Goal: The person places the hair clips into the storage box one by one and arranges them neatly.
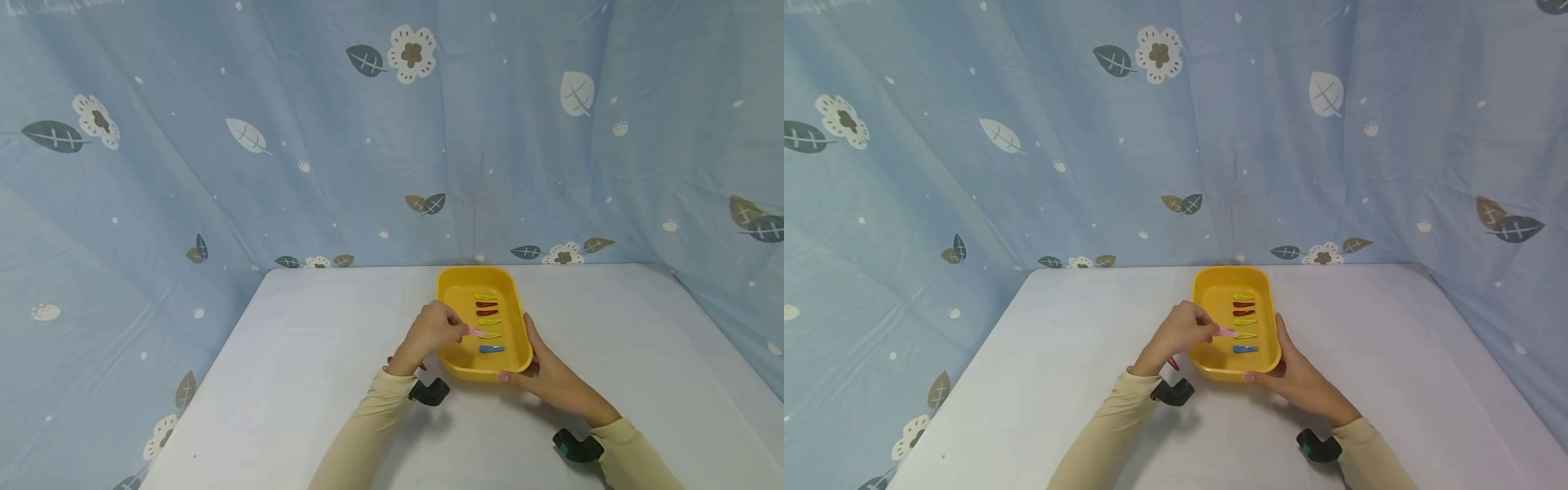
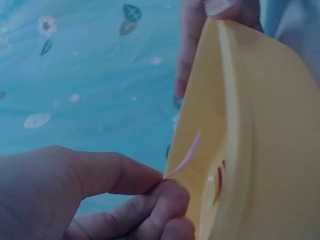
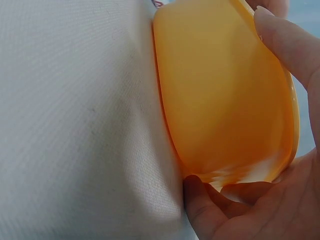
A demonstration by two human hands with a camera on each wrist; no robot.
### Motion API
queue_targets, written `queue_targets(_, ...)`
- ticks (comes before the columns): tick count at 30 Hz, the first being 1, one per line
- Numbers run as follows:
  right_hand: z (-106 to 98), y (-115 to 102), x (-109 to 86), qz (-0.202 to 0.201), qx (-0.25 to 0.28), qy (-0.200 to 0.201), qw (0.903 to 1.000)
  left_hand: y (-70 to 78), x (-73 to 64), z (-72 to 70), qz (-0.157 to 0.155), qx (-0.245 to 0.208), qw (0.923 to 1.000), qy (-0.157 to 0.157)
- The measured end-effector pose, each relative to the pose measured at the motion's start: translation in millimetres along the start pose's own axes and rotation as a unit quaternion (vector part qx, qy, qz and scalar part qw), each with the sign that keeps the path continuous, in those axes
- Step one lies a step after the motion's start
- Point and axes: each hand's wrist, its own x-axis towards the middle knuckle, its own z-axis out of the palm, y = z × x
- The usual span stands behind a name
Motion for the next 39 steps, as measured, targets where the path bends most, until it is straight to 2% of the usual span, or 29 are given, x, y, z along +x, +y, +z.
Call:
queue_targets(5, 0, 1, 0.0, -0.008, 0.003, 0.002, 1.0000, 5.1, -1.9, 5.7, -0.002, 0.048, 0.9988, 0.011)
queue_targets(11, 1, 3, -0.5, -0.018, 0.013, 0.000, 0.9998, 5.5, -1.2, 11.8, 0.025, 0.108, 0.9936, 0.022)
queue_targets(18, 1, 3, -0.8, -0.018, 0.016, -0.001, 0.9997, 5.6, 0.9, 9.7, 0.030, 0.109, 0.9933, 0.023)
queue_targets(23, 1, 3, -0.8, -0.014, 0.014, -0.001, 0.9998, 6.3, 4.8, 9.5, 0.036, 0.139, 0.9892, 0.031)
queue_targets(33, 2, 3, -1.3, -0.007, 0.010, 0.000, 0.9999, 9.2, 9.2, 23.9, -0.004, 0.191, 0.9816, 0.005)
queue_targets(39, 1, 3, 0.0, -0.008, 0.012, 0.000, 0.9999, 7.4, 12.9, 30.7, -0.012, 0.224, 0.9745, 0.008)
